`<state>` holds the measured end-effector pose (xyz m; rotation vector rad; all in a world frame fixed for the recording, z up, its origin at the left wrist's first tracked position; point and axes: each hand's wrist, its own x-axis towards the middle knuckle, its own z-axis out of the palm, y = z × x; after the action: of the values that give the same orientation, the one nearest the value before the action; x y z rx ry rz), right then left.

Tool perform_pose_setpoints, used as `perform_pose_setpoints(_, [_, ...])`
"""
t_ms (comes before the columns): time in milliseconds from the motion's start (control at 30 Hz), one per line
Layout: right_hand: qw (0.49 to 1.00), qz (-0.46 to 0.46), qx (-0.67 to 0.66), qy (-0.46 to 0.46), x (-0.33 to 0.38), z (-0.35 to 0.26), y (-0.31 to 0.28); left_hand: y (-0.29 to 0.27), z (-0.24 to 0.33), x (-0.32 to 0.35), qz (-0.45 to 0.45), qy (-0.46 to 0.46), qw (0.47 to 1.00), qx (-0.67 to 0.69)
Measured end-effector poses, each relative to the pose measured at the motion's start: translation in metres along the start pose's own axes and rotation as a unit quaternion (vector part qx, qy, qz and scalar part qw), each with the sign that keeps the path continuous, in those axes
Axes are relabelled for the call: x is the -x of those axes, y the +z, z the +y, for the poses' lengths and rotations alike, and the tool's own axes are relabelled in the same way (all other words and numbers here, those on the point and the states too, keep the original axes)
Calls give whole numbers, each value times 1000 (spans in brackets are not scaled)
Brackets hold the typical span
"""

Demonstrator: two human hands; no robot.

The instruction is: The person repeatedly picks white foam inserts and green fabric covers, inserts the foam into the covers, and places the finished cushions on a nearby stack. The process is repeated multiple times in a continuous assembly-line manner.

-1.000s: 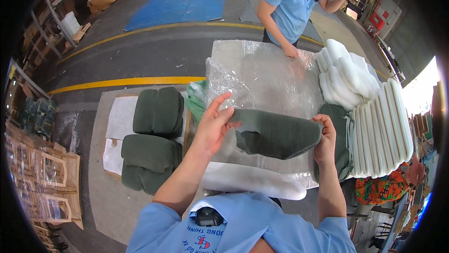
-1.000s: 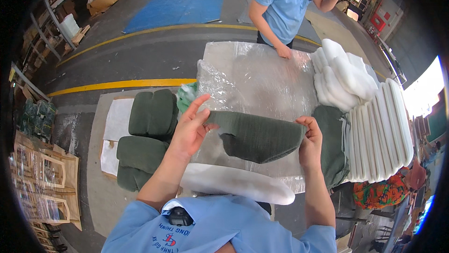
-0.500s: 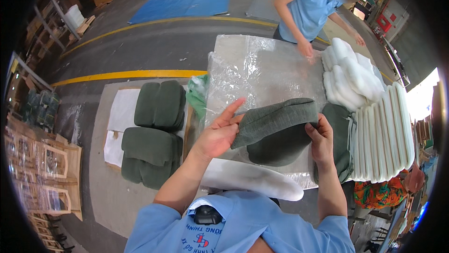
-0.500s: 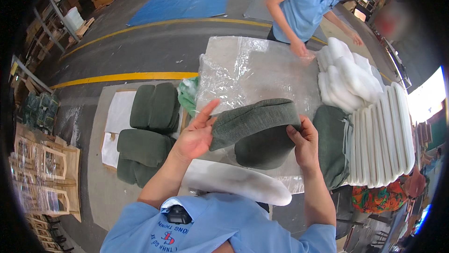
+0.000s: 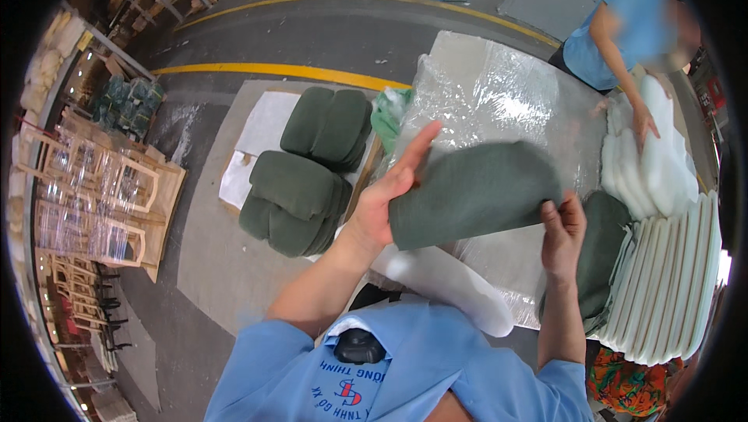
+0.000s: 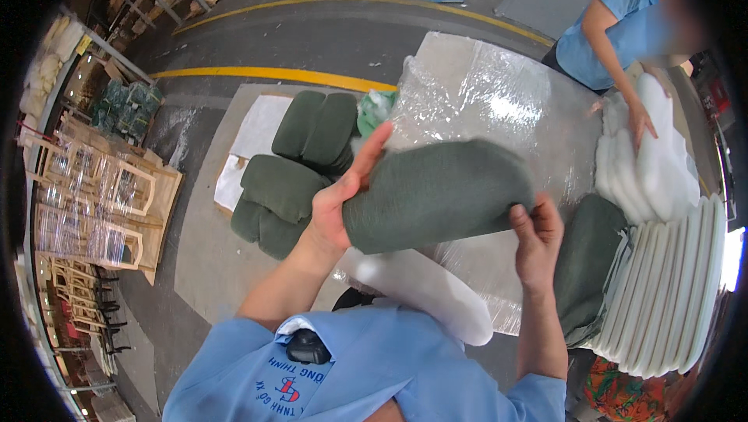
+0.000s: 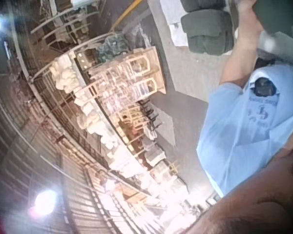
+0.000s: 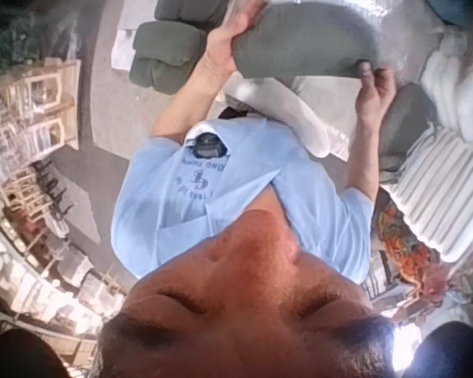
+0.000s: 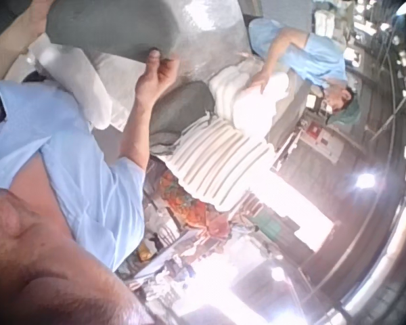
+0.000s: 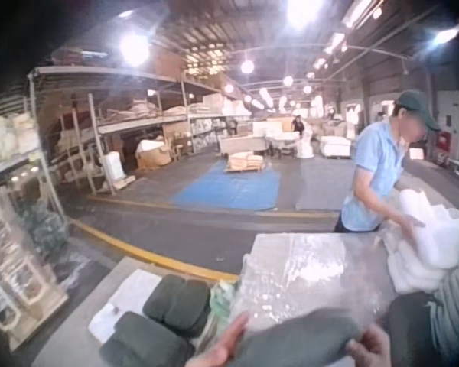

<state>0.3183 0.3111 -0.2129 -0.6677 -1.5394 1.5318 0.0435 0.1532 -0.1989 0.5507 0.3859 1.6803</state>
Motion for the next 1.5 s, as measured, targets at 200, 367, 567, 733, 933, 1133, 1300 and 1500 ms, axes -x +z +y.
perform_pose_setpoints(200, [996,-44,-66,46,11,2,6,1,3,8,-37,-13,999,32])
perform_pose_setpoints(367, [999,-36,-27,23,8,-12,18,-1,-3,15,-26,-30,999,17])
perform_pose_setpoints(567, [999,-34,5,-16,12,6,7,-30,-10,25,-67,-43,992,102])
perform_pose_setpoints(733, [999,30,-31,-1,19,2,8,3,-15,26,16,-32,994,101])
perform_pose_setpoints(933, [998,32,-33,-43,22,-1,1,-24,-42,60,92,-142,981,95])
perform_pose_setpoints(1133, [995,0,-66,-68,23,8,-7,-5,-55,50,20,-159,975,152])
perform_pose_setpoints(1300, [995,5,-88,-55,24,14,-12,1,-61,49,5,-161,978,133])
perform_pose_setpoints(1500, [994,20,-98,-46,24,17,-19,4,-77,47,-36,-224,966,121])
